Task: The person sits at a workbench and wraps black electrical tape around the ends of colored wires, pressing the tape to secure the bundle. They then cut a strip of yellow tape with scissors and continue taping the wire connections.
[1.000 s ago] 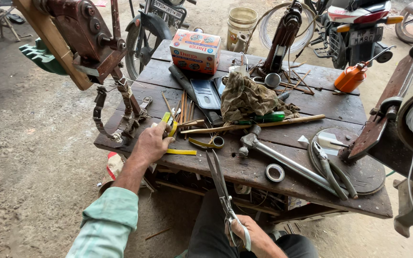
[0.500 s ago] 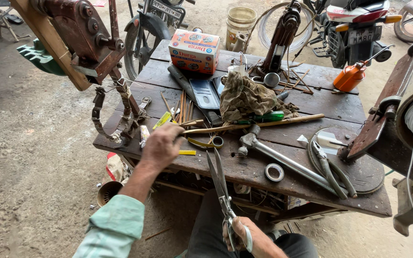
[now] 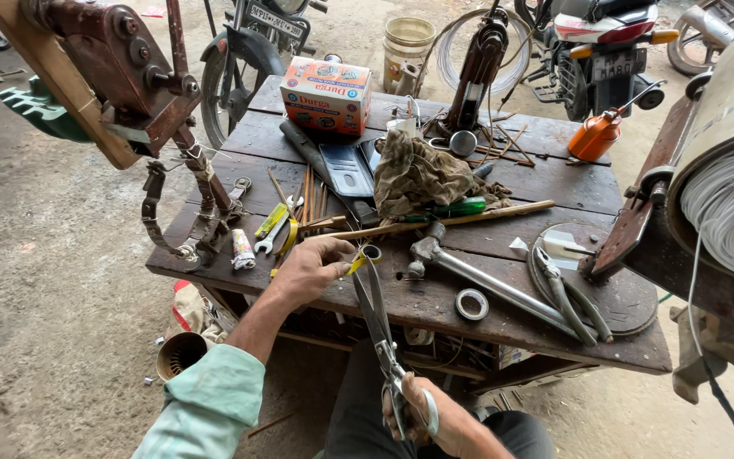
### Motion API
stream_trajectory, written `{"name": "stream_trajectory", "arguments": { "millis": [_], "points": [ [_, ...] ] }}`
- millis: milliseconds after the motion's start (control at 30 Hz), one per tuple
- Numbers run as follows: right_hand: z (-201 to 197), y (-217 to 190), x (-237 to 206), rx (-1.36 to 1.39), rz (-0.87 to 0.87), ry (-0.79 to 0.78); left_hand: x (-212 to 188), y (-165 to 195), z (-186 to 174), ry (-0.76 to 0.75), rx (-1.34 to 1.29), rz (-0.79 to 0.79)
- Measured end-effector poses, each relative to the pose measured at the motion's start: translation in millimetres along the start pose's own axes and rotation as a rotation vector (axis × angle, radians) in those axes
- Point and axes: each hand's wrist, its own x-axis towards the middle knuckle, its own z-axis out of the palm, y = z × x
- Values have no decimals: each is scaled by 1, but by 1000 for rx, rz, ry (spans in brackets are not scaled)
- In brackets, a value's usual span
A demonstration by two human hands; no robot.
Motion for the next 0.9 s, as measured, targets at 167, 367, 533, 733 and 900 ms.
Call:
{"name": "stream_trajectory", "arguments": {
  "millis": [167,367,533,733,900],
  "points": [
    [2,-4,14,77,-39,-3,-9,-13,1,38,-208,-111],
    [-1,0,27,122,-91,39,-12,-24,-1,-20,-382,-211],
    [-2,3,28,57,-121,102,-16,-24,-4,-29,-379,-236],
    [-4,1,25,16,-95,144,-22,-21,-12,-37,-357,-242],
    [-6,1,24,62,-104,158,-23,-18,-19,-41,-323,-253]
  ]
}}
